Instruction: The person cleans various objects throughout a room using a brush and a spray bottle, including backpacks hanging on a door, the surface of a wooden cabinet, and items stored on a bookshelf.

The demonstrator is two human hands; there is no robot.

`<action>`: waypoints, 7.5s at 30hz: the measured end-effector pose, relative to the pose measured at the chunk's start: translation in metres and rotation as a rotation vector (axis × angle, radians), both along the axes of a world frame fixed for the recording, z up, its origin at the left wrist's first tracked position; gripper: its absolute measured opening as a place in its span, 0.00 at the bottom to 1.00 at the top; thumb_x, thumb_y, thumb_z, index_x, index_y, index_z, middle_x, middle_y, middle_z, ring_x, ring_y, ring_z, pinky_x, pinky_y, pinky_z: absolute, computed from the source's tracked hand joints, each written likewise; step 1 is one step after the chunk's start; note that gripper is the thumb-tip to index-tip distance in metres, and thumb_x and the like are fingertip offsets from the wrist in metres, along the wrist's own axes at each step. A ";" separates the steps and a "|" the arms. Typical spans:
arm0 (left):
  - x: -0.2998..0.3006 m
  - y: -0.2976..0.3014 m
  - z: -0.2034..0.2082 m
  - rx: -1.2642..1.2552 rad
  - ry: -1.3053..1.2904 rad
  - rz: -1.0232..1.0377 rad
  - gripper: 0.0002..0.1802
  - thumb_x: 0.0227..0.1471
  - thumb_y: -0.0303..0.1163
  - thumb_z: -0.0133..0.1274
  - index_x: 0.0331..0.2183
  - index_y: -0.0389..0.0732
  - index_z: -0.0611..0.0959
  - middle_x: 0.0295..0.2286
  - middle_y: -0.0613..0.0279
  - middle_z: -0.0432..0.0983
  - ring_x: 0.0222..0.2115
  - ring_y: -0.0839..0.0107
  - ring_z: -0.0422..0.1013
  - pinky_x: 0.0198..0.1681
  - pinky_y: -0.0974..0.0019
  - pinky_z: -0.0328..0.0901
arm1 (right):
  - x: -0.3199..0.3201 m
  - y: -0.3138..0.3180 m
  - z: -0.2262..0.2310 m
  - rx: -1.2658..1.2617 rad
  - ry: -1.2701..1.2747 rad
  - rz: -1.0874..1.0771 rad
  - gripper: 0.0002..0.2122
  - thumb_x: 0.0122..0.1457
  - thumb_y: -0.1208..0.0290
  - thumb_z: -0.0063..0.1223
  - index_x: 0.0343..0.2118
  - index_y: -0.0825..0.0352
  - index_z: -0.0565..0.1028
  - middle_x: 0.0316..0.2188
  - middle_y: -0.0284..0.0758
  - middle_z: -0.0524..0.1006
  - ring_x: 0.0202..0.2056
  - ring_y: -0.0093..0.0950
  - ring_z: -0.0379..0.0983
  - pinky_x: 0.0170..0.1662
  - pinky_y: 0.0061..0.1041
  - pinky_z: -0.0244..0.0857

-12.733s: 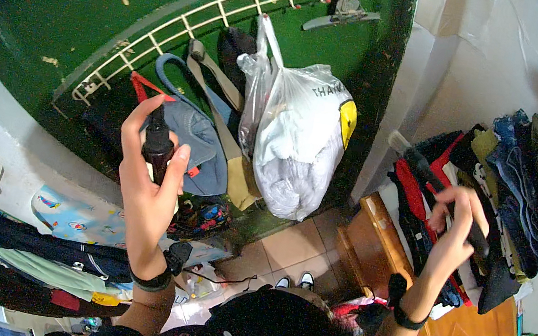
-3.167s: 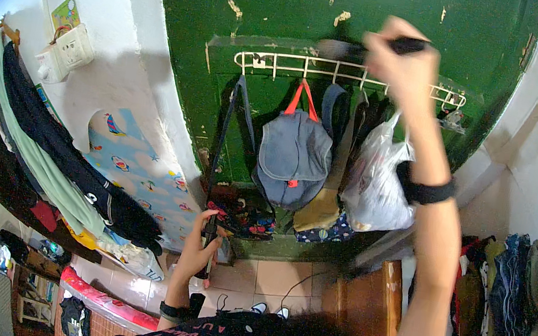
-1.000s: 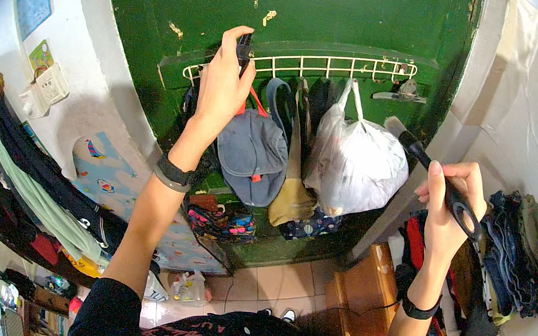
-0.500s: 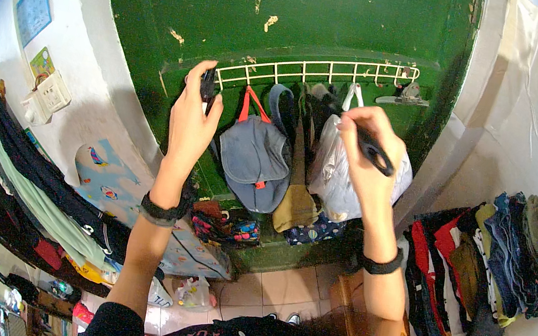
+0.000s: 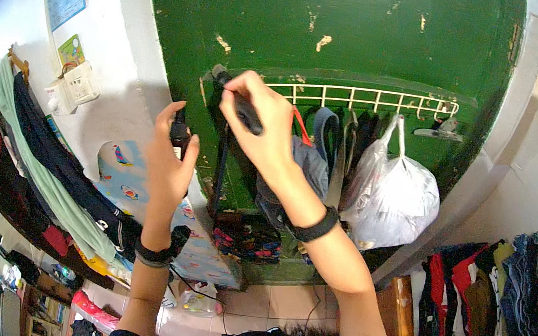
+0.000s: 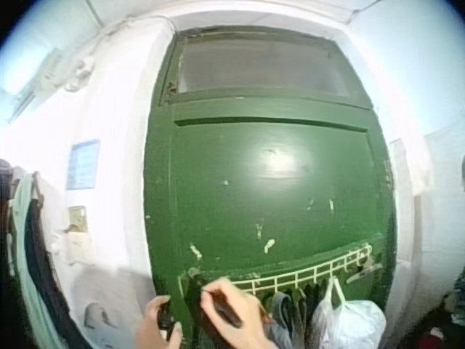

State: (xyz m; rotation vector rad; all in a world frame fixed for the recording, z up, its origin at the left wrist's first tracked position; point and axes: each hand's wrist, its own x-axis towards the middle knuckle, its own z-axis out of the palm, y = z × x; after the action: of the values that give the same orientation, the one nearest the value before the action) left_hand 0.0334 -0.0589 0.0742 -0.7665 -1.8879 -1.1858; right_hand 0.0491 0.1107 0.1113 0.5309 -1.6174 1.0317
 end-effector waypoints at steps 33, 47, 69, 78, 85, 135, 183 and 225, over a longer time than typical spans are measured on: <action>-0.007 0.010 -0.050 0.023 -0.042 -0.114 0.29 0.54 0.15 0.47 0.57 0.47 0.67 0.43 0.58 0.69 0.16 0.80 0.59 0.18 0.74 0.56 | 0.172 0.361 -0.009 -0.302 -0.026 -0.652 0.04 0.60 0.74 0.56 0.30 0.69 0.76 0.22 0.35 0.79 0.23 0.20 0.75 0.27 0.19 0.69; 0.023 0.055 -0.039 0.055 -0.452 -0.266 0.30 0.51 0.14 0.49 0.55 0.43 0.67 0.33 0.60 0.68 0.29 0.73 0.65 0.34 0.72 0.63 | 0.176 0.424 0.014 -0.283 0.015 -0.955 0.06 0.56 0.76 0.58 0.26 0.71 0.74 0.19 0.38 0.79 0.22 0.23 0.78 0.25 0.21 0.71; 0.045 0.095 -0.056 -0.081 -0.266 -0.543 0.30 0.51 0.16 0.53 0.55 0.43 0.68 0.30 0.64 0.69 0.22 0.77 0.65 0.26 0.74 0.63 | 0.176 0.218 -0.045 -1.294 -0.006 1.450 0.13 0.60 0.70 0.47 0.18 0.66 0.65 0.12 0.25 0.62 0.14 0.16 0.57 0.17 0.14 0.56; 0.054 0.110 -0.051 -0.108 -0.293 -0.594 0.29 0.49 0.17 0.54 0.54 0.40 0.69 0.30 0.61 0.69 0.30 0.71 0.66 0.39 0.69 0.64 | 0.181 0.198 -0.044 -1.380 -0.084 1.471 0.17 0.59 0.68 0.49 0.13 0.62 0.63 0.09 0.24 0.59 0.11 0.15 0.52 0.16 0.13 0.52; 0.049 0.102 -0.062 -0.269 -0.352 -0.516 0.31 0.47 0.26 0.60 0.54 0.44 0.70 0.47 0.49 0.75 0.43 0.52 0.76 0.45 0.57 0.70 | 0.197 0.103 -0.078 -0.348 -0.642 0.419 0.04 0.59 0.76 0.55 0.29 0.69 0.73 0.22 0.37 0.79 0.24 0.24 0.78 0.27 0.19 0.72; 0.048 -0.065 -0.124 0.090 -0.402 -0.253 0.29 0.48 0.23 0.60 0.52 0.45 0.71 0.29 0.50 0.76 0.29 0.56 0.74 0.34 0.63 0.67 | -0.020 0.002 0.135 0.024 0.019 0.098 0.10 0.59 0.72 0.49 0.21 0.66 0.73 0.14 0.32 0.74 0.15 0.17 0.68 0.20 0.16 0.60; 0.014 -0.067 -0.263 -0.099 -0.776 -0.179 0.38 0.47 0.22 0.58 0.58 0.44 0.63 0.47 0.41 0.72 0.49 0.45 0.69 0.52 0.56 0.63 | 0.076 -0.019 -0.301 -0.362 -0.785 0.035 0.04 0.63 0.76 0.52 0.32 0.71 0.72 0.25 0.35 0.79 0.25 0.17 0.73 0.31 0.16 0.67; -0.023 -0.026 -0.280 -0.506 -1.262 -1.291 0.26 0.54 0.24 0.55 0.55 0.43 0.69 0.23 0.64 0.72 0.13 0.76 0.69 0.17 0.69 0.64 | 0.151 -0.059 -0.349 -0.993 -0.306 -0.639 0.06 0.63 0.72 0.48 0.30 0.67 0.73 0.22 0.32 0.77 0.20 0.18 0.70 0.24 0.15 0.62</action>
State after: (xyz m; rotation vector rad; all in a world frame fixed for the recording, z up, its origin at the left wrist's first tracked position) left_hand 0.0100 -0.0846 -0.2055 -2.0267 -2.7982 -2.3628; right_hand 0.2002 0.0517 -0.2373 -0.7883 -1.1707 1.2675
